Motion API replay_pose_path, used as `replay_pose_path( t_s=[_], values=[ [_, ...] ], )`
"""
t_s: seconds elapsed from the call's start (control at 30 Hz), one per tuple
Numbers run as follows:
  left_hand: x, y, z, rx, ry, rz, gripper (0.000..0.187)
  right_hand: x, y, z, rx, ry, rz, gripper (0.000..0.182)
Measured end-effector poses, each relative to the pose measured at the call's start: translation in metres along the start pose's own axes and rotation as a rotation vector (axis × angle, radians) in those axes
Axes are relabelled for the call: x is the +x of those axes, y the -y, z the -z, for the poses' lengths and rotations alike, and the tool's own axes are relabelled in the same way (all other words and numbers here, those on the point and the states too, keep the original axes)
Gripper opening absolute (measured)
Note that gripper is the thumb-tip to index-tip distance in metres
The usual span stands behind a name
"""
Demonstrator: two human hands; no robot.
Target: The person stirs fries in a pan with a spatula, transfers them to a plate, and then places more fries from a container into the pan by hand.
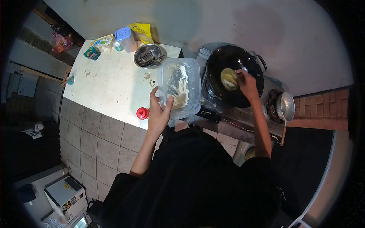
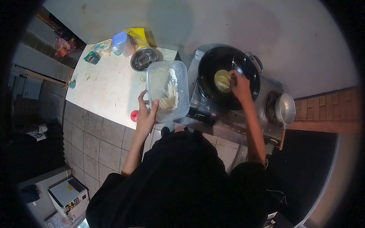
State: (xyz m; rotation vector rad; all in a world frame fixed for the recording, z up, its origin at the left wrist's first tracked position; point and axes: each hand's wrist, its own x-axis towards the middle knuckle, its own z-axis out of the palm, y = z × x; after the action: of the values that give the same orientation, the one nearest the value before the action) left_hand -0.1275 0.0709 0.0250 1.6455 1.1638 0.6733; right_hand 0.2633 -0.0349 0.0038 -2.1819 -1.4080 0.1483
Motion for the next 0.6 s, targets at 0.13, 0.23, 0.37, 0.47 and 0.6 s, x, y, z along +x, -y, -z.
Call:
replay_pose_path(
  t_s=[0.13, 0.23, 0.37, 0.47, 0.6],
  values=[
    [-0.005, -0.020, 0.011, -0.089, 0.043, 0.125, 0.076, -0.024, 0.113, 0.076, 0.086, -0.176, 0.045, 0.023],
    [-0.003, -0.022, 0.017, -0.068, 0.049, 0.081, 0.077, -0.045, 0.164, 0.070, 0.182, -0.166, 0.108, 0.022],
    [-0.001, -0.023, 0.027, 0.019, 0.072, 0.022, 0.079, -0.052, 0.208, 0.008, 0.183, 0.123, 0.394, 0.036],
    [0.004, -0.021, 0.038, -0.006, 0.116, 0.021, 0.080, -0.046, 0.230, -0.022, 0.027, 0.242, 0.462, 0.047],
    [0.010, -0.016, 0.053, -0.021, 0.148, 0.003, 0.080, -0.044, 0.236, -0.063, -0.164, 0.159, 0.469, 0.053]
  ],
)
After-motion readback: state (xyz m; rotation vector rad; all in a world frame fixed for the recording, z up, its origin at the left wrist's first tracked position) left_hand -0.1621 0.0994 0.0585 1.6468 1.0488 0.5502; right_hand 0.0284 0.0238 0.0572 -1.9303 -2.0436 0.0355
